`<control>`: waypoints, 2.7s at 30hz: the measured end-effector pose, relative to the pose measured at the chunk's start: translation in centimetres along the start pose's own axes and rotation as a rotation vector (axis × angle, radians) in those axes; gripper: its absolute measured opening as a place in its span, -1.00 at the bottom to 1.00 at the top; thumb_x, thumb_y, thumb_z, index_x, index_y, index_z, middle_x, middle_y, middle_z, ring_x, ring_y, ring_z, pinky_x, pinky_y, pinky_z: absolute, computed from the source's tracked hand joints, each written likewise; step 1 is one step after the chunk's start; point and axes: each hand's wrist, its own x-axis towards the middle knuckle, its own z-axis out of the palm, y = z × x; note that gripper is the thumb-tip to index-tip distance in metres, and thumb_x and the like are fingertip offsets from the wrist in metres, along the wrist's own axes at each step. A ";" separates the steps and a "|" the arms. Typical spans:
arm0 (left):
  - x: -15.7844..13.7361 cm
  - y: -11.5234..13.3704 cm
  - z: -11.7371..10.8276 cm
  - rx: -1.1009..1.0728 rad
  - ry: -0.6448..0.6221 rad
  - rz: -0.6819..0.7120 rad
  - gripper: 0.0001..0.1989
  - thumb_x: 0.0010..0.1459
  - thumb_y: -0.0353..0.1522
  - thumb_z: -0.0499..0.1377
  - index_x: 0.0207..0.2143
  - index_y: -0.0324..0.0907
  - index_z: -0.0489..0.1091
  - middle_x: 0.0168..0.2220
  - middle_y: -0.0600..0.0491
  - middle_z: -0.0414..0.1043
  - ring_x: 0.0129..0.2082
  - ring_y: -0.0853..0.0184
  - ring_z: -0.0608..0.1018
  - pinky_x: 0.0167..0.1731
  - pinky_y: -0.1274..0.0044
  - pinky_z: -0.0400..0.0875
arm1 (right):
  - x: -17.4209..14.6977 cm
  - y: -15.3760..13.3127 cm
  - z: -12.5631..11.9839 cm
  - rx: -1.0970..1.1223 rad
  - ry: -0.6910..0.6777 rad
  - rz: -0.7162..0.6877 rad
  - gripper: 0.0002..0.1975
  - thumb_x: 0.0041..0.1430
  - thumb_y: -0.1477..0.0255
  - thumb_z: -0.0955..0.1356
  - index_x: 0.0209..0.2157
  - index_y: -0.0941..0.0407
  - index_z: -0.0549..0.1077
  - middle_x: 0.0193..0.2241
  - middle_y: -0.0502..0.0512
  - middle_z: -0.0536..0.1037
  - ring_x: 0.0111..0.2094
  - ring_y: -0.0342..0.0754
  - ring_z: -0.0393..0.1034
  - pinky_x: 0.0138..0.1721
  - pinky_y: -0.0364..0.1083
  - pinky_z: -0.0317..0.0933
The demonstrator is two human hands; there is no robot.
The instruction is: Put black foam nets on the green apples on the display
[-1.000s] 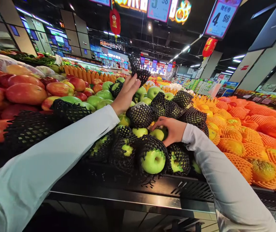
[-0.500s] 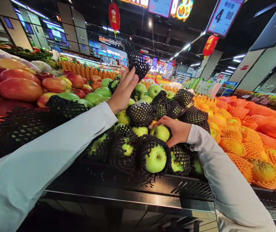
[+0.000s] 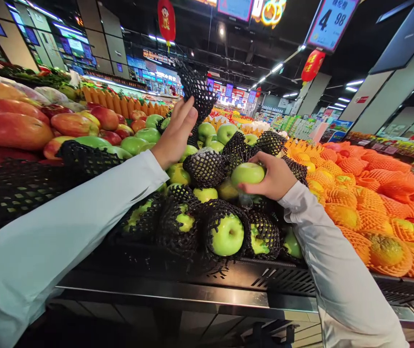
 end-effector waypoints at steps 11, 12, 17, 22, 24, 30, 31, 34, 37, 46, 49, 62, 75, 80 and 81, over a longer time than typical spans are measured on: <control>-1.0 2.5 -0.1 0.007 0.031 0.131 -0.67 0.06 -0.31 0.34 -0.12 -0.08 0.38 -0.07 0.00 0.50 -0.14 0.30 0.57 -0.20 0.48 0.56 | 0.9 -0.7 0.6 1.047 0.207 0.500 -0.32 -0.33 0.09 0.44 -0.09 0.05 0.37 -0.19 0.04 0.54 -0.24 -0.03 0.47 -0.32 -0.06 0.47; -1.0 2.4 0.0 0.002 0.033 0.143 -0.68 0.06 -0.32 0.33 -0.12 -0.07 0.38 -0.08 0.01 0.49 -0.17 0.32 0.57 -0.24 0.49 0.56 | 0.8 -0.9 0.6 1.038 0.189 0.481 -0.32 -0.30 0.08 0.43 -0.07 0.04 0.36 -0.17 0.05 0.54 -0.22 -0.03 0.48 -0.30 -0.05 0.48; -1.4 3.1 -0.1 0.055 -0.070 0.123 -0.67 0.05 -0.44 0.25 -0.09 -0.07 0.40 -0.02 0.03 0.49 -0.12 0.30 0.54 -0.19 0.48 0.55 | 0.7 -0.7 0.8 0.927 0.125 0.417 -0.36 -0.19 0.07 0.43 -0.07 0.07 0.36 -0.19 0.09 0.55 -0.24 -0.02 0.48 -0.31 -0.03 0.50; -1.6 3.3 -0.3 0.077 -0.120 0.102 -0.46 0.00 -0.53 0.18 0.07 -0.08 0.37 0.17 0.00 0.38 0.08 0.18 0.46 0.01 0.41 0.52 | 0.9 -0.3 0.8 0.922 0.138 0.391 -0.33 -0.15 0.07 0.43 -0.02 0.09 0.32 -0.13 0.14 0.52 -0.16 0.00 0.48 -0.23 -0.03 0.52; -1.5 3.1 -0.3 0.081 -0.108 0.108 -0.39 -0.02 -0.54 0.18 0.14 -0.07 0.33 0.21 0.00 0.33 0.15 0.14 0.41 0.10 0.38 0.48 | 0.9 0.0 0.3 1.001 0.212 0.383 -0.30 -0.08 0.03 0.39 0.07 0.06 0.25 0.00 0.15 0.47 -0.07 0.00 0.47 -0.16 -0.04 0.50; -1.4 2.8 -0.2 0.075 -0.085 0.114 -0.35 0.00 -0.53 0.18 0.18 -0.03 0.30 0.22 0.01 0.30 0.20 0.13 0.38 0.18 0.37 0.43 | 0.8 2.4 -1.6 1.147 0.187 0.542 -0.37 0.21 -0.06 0.06 0.18 -0.02 0.17 0.13 0.16 0.38 -0.22 -0.14 0.45 -0.45 -0.24 0.27; -1.4 2.9 -0.1 0.069 -0.082 0.112 -0.38 0.02 -0.52 0.18 0.17 -0.01 0.31 0.22 0.02 0.31 0.18 0.15 0.39 0.16 0.38 0.45 | 0.8 2.5 -1.6 1.149 0.184 0.553 -0.37 0.20 -0.09 0.08 0.16 -0.03 0.19 0.11 0.15 0.40 -0.28 -0.16 0.44 -0.50 -0.25 0.23; -1.5 2.9 0.0 0.058 -0.084 0.099 -0.50 0.09 -0.47 0.16 0.11 -0.03 0.35 0.19 0.03 0.35 0.10 0.21 0.46 0.06 0.40 0.51 | 0.8 1.6 -0.8 1.114 0.218 0.526 -0.29 0.05 -0.21 0.26 0.06 0.00 0.31 -0.08 0.11 0.50 -0.42 -0.19 0.38 -0.58 -0.23 0.19; -1.5 2.8 0.0 0.061 -0.094 0.088 -0.62 0.12 -0.45 0.19 0.02 -0.08 0.39 0.12 0.01 0.41 0.01 0.24 0.50 -0.02 0.43 0.54 | 1.0 0.4 0.5 1.025 0.237 0.502 -0.30 -0.16 -0.10 0.47 -0.08 0.08 0.40 -0.35 0.05 0.50 -0.57 -0.24 0.27 -0.66 -0.22 0.16; -1.1 2.2 0.0 0.111 -0.006 0.056 -0.61 0.06 -0.44 0.33 -0.06 -0.08 0.34 -0.13 0.04 0.48 -0.18 0.34 0.55 -0.16 0.50 0.54 | 0.4 0.0 0.9 0.619 0.061 0.391 -0.27 -0.23 -0.23 0.46 -0.33 0.18 0.46 -0.62 0.00 0.37 -0.67 -0.22 0.21 -0.74 -0.19 0.03; -1.0 2.1 0.0 0.138 -0.010 0.025 -0.67 0.09 -0.42 0.31 -0.08 -0.09 0.37 -0.19 0.06 0.50 -0.26 0.37 0.54 -0.16 0.49 0.52 | 0.2 -0.4 1.0 0.491 -0.059 0.435 -0.25 -0.34 -0.16 0.54 -0.31 0.20 0.46 -0.46 0.06 0.48 -0.52 -0.21 0.29 -0.59 -0.19 0.17; -1.3 2.0 0.0 0.442 -0.193 -0.188 -0.81 0.04 -0.24 0.36 -0.46 -0.19 0.55 -0.23 -0.04 0.46 0.05 0.10 0.47 0.25 0.18 0.26 | 0.1 0.5 1.0 0.297 -0.284 0.382 -0.22 -0.33 -0.22 0.50 -0.30 0.19 0.49 -0.37 0.08 0.53 -0.39 -0.19 0.32 -0.35 -0.16 0.20; -1.6 1.0 0.4 0.432 -0.184 0.048 -0.75 -0.04 -0.19 0.41 -0.37 -0.13 0.55 0.12 -0.04 0.34 0.24 -0.01 0.25 0.32 0.14 0.19 | 0.1 0.1 0.4 0.373 -0.517 -0.228 -0.57 0.31 0.12 0.31 -0.05 0.17 0.54 0.01 0.14 0.52 0.06 -0.13 0.41 0.18 -0.11 0.26; -1.2 1.6 -0.2 0.386 -0.106 0.152 -0.86 0.02 -0.25 0.36 -0.37 -0.09 0.52 0.02 0.03 0.38 0.14 0.10 0.35 0.29 0.21 0.27 | -0.1 0.5 -0.2 0.301 -0.683 -0.425 -0.51 0.25 0.31 0.37 0.17 0.15 0.36 0.17 0.16 0.39 0.22 -0.12 0.29 0.30 -0.12 0.16; -1.2 1.7 -0.3 0.374 -0.088 0.159 -0.86 0.02 -0.25 0.36 -0.37 -0.08 0.51 0.00 0.03 0.39 0.12 0.12 0.37 0.28 0.21 0.27 | -0.1 0.6 -0.3 0.285 -0.704 -0.453 -0.44 0.20 0.33 0.40 0.21 0.15 0.31 0.20 0.16 0.36 0.25 -0.10 0.27 0.32 -0.11 0.13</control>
